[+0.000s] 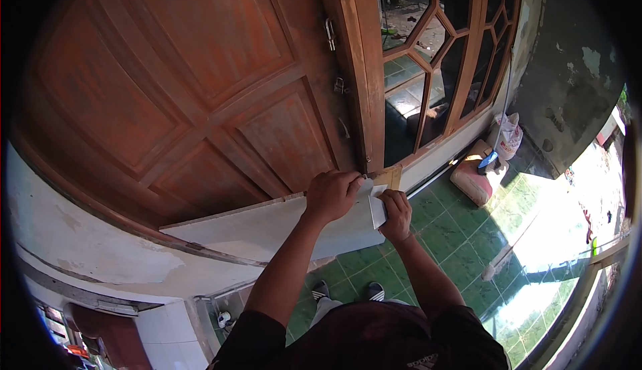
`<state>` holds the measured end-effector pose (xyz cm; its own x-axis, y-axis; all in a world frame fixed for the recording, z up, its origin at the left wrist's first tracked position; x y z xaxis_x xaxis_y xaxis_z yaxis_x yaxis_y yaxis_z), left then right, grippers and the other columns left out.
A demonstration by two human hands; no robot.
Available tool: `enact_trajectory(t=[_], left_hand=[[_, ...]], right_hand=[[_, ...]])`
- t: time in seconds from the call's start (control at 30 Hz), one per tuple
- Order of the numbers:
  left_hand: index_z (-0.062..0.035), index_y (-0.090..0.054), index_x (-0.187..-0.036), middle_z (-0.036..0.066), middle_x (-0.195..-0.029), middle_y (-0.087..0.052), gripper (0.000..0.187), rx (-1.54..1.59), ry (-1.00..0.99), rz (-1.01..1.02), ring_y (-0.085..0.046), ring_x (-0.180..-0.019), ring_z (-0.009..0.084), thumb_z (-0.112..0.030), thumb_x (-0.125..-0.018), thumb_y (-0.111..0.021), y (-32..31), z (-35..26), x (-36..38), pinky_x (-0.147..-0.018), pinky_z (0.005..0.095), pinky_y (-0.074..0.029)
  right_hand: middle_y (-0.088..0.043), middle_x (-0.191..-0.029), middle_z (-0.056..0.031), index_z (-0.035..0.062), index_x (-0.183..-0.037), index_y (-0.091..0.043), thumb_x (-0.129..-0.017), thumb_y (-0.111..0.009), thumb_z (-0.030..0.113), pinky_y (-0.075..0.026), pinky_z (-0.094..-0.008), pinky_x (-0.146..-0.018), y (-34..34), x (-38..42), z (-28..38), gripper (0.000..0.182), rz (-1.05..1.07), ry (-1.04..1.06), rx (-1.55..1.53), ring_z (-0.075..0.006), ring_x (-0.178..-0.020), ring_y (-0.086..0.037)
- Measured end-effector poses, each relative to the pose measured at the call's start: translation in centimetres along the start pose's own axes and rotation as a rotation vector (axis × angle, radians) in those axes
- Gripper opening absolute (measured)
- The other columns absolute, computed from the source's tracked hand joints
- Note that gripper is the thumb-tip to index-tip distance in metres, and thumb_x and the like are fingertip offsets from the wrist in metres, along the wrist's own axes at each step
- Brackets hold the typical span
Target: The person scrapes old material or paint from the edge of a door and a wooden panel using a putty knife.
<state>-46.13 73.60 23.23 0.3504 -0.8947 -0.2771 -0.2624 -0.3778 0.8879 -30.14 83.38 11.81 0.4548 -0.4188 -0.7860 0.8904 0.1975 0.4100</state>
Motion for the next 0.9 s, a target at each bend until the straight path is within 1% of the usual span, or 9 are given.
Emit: enact_trajectory(t=[0.07, 0.17, 0.27, 0.4, 0.43, 0.63, 0.73, 0.83, 0.9], left_hand=[[-0.0088, -0.08, -0.112, 0.013, -0.1, -0.08, 0.033, -0.008, -0.001, -0.012, -0.074, -0.099, 0.036, -0.037, -0.109, -0.062, 0.1, 0.0, -0.1, -0.09, 0.0509, -0.056], [-0.0089, -0.08, -0.113, 0.013, -0.099, -0.08, 0.034, -0.029, 0.004, -0.014, -0.074, -0.098, 0.0359, -0.037, -0.109, -0.061, -0.2, 0.4, -0.3, -0.09, 0.051, -0.056], [-0.0095, -0.08, -0.115, 0.013, -0.099, -0.08, 0.036, -0.047, 0.005, -0.007, -0.074, -0.099, 0.0357, -0.038, -0.11, -0.06, 0.0, 0.5, -0.7, -0.09, 0.0509, -0.056], [-0.0102, -0.08, -0.117, 0.014, -0.1, -0.08, 0.036, -0.064, 0.004, -0.022, -0.074, -0.099, 0.0357, -0.039, -0.11, -0.06, -0.3, 1.2, -1.1, -0.091, 0.0505, -0.056], [-0.0104, -0.08, -0.117, 0.014, -0.101, -0.08, 0.036, -0.067, 0.006, -0.021, -0.074, -0.099, 0.0358, -0.039, -0.11, -0.06, -0.3, 1.2, -1.3, -0.091, 0.0504, -0.056], [-0.0112, -0.08, -0.118, 0.015, -0.105, -0.08, 0.037, -0.059, 0.04, -0.013, -0.074, -0.1, 0.0373, -0.041, -0.111, -0.059, -0.7, 2.2, -2.0, -0.09, 0.0502, -0.057], [-0.0104, -0.08, -0.118, 0.015, -0.106, -0.08, 0.039, -0.062, 0.03, -0.022, -0.074, -0.1, 0.0385, -0.043, -0.111, -0.059, -0.5, 2.3, -2.4, -0.089, 0.0502, -0.057], [-0.011, -0.08, -0.115, 0.016, -0.1, -0.079, 0.036, -0.056, 0.013, -0.038, -0.074, -0.097, 0.0385, -0.041, -0.111, -0.059, -0.5, 2.1, -2.4, -0.086, 0.0516, -0.056], [-0.0104, -0.079, -0.115, 0.016, -0.101, -0.079, 0.037, -0.049, 0.015, -0.034, -0.074, -0.097, 0.0388, -0.041, -0.111, -0.059, -0.4, 1.9, -2.2, -0.086, 0.0512, -0.057]], right_hand=[[-0.072, -0.109, -0.0146, 0.0018, -0.105, -0.073, -0.071, -0.083, 0.01, -0.057, -0.0481, -0.085, -0.3, 1.7, -0.4, 0.037, 0.027, -0.001, -0.011, -0.0384, -0.097, -0.07], [-0.072, -0.114, -0.0118, 0.0035, -0.11, -0.073, -0.072, -0.082, 0.007, -0.059, -0.0446, -0.088, -0.2, 4.6, -1.2, 0.039, 0.132, -0.001, 0.009, -0.0337, -0.104, -0.071], [-0.073, -0.109, -0.0113, 0.004, -0.104, -0.074, -0.074, -0.086, 0.013, -0.06, -0.0443, -0.078, -0.2, 8.6, -1.7, 0.033, 0.199, 0.042, 0.021, -0.0353, -0.098, -0.072], [-0.074, -0.111, -0.0103, 0.0056, -0.104, -0.074, -0.076, -0.087, 0.013, -0.061, -0.0433, -0.077, 1.2, 11.9, -2.7, 0.032, 0.263, -0.077, 0.082, -0.0339, -0.099, -0.073], [-0.072, -0.115, -0.0104, 0.0047, -0.108, -0.073, -0.074, -0.078, 0.003, -0.058, -0.0448, -0.089, 1.6, 12.1, -2.7, 0.035, 0.276, -0.127, 0.04, -0.0326, -0.107, -0.069], [-0.071, -0.115, -0.0113, 0.0036, -0.109, -0.072, -0.07, -0.072, -0.004, -0.059, -0.0452, -0.089, 3.5, 13.8, -2.7, 0.04, 0.429, -0.206, 0.045, -0.0341, -0.108, -0.068], [-0.071, -0.112, -0.0061, 0.0084, -0.106, -0.074, -0.074, -0.075, 0.001, -0.059, -0.0461, -0.077, 4.6, 17.6, -3.7, 0.033, 0.453, -0.227, 0.076, -0.0313, -0.103, -0.069], [-0.071, -0.112, -0.0057, 0.0083, -0.107, -0.074, -0.071, -0.073, -0.002, -0.059, -0.0469, -0.078, 6.5, 20.1, -4.2, 0.037, 0.469, -0.291, 0.119, -0.0313, -0.104, -0.068], [-0.07, -0.113, -0.0094, 0.0058, -0.108, -0.074, -0.072, -0.07, -0.003, -0.059, -0.0463, -0.084, 7.8, 21.5, -4.1, 0.037, 0.536, -0.336, 0.117, -0.0331, -0.106, -0.068]])
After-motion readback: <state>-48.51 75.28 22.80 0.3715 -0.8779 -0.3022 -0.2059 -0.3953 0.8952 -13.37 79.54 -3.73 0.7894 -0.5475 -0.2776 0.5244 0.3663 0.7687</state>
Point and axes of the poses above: each hand's wrist, its own x-axis away from the middle knuckle, its own y-axis out of the back of the hand, z = x × y, the point moved 4 cm from there along -x, towards the middle knuckle
